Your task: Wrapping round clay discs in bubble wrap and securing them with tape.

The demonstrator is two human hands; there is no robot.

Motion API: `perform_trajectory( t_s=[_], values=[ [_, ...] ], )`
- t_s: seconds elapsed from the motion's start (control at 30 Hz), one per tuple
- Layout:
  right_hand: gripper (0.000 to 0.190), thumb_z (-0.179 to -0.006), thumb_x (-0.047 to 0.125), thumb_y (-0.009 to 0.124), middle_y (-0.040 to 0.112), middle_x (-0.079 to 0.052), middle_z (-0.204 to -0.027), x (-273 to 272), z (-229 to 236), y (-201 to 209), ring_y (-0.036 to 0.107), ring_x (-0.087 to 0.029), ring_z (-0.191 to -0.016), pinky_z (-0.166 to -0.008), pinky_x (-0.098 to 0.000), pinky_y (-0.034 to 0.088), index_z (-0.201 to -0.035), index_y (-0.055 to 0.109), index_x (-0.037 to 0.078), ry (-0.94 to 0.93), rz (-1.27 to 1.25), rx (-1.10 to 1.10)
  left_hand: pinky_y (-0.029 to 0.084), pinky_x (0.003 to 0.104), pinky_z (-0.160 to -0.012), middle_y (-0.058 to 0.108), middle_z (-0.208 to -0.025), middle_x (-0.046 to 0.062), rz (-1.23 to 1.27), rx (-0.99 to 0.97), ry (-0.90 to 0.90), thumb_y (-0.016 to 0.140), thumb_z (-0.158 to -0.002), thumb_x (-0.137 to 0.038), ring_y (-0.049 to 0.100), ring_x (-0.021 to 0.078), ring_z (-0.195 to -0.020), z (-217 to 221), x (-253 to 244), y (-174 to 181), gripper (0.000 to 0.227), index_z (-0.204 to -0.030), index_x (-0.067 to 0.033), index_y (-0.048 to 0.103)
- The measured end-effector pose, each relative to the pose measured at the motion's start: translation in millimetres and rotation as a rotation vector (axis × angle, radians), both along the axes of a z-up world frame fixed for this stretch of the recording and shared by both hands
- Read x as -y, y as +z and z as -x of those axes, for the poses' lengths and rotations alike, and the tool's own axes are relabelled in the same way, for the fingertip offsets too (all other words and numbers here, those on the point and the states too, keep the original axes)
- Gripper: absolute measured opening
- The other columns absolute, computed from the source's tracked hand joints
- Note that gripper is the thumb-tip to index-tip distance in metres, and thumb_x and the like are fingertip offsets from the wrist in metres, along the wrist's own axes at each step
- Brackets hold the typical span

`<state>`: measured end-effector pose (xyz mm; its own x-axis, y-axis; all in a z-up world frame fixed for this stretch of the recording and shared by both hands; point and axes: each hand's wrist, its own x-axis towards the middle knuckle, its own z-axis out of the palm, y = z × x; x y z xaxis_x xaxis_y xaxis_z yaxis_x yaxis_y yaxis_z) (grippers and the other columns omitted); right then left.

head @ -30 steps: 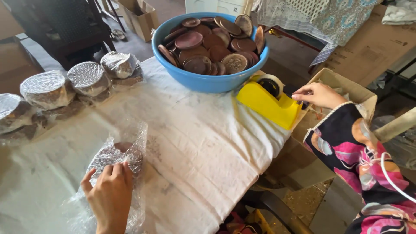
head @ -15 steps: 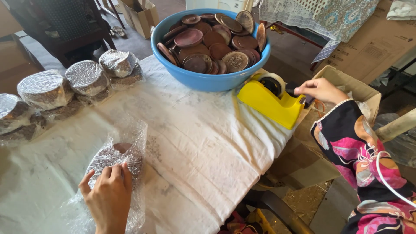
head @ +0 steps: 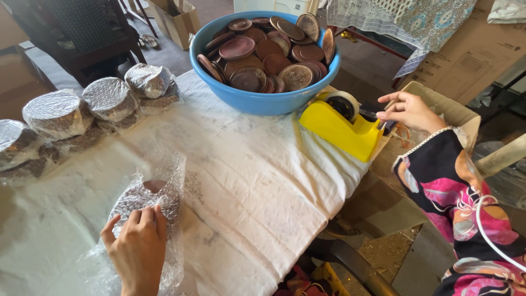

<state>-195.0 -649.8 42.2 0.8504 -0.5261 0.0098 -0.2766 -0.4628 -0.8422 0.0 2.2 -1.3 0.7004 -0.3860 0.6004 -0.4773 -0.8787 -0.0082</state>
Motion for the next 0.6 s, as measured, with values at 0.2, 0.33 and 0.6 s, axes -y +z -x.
perform_trajectory(
  t_s=[0.2,0.33,0.6],
  values=[
    [0.042,-0.089,0.005,0.076,0.068,-0.006,-0.094,-2.4,23.4,-7.5,0.067,-0.011,-0.084,-0.073,-0.0250,0.053,-0.125,0.055,0.002,-0.122,-0.162,0.078,0.045,0.039,-0.110,0.071,-0.081,-0.001,-0.018,0.000,0.016,0.062,-0.107,-0.030,0.066,0.0199,-0.070,-1.5,0.4,-2.3,0.031,-0.083,-0.0126,0.071],
    [0.032,-0.093,0.006,0.072,0.068,-0.007,-0.097,-1.9,43.8,-25.9,0.065,-0.012,-0.083,-0.072,-0.0269,0.053,-0.117,0.050,0.008,-0.128,-0.291,0.156,0.045,0.039,-0.110,0.071,-0.081,-0.001,-0.013,0.014,0.006,0.062,-0.108,-0.029,0.066,0.0194,-0.072,-2.4,-0.5,-4.5,0.031,-0.084,-0.0129,0.071],
    [0.017,-0.100,0.006,0.064,0.068,-0.003,-0.109,0.9,56.1,-66.6,0.069,-0.015,-0.105,-0.088,-0.0317,0.056,-0.107,0.049,0.012,-0.090,-0.408,0.251,0.045,0.038,-0.112,0.073,-0.085,-0.002,-0.008,-0.005,0.025,0.061,-0.108,-0.029,0.067,0.0179,-0.071,-0.8,-0.1,-3.2,0.030,-0.086,-0.0131,0.073]
  ],
)
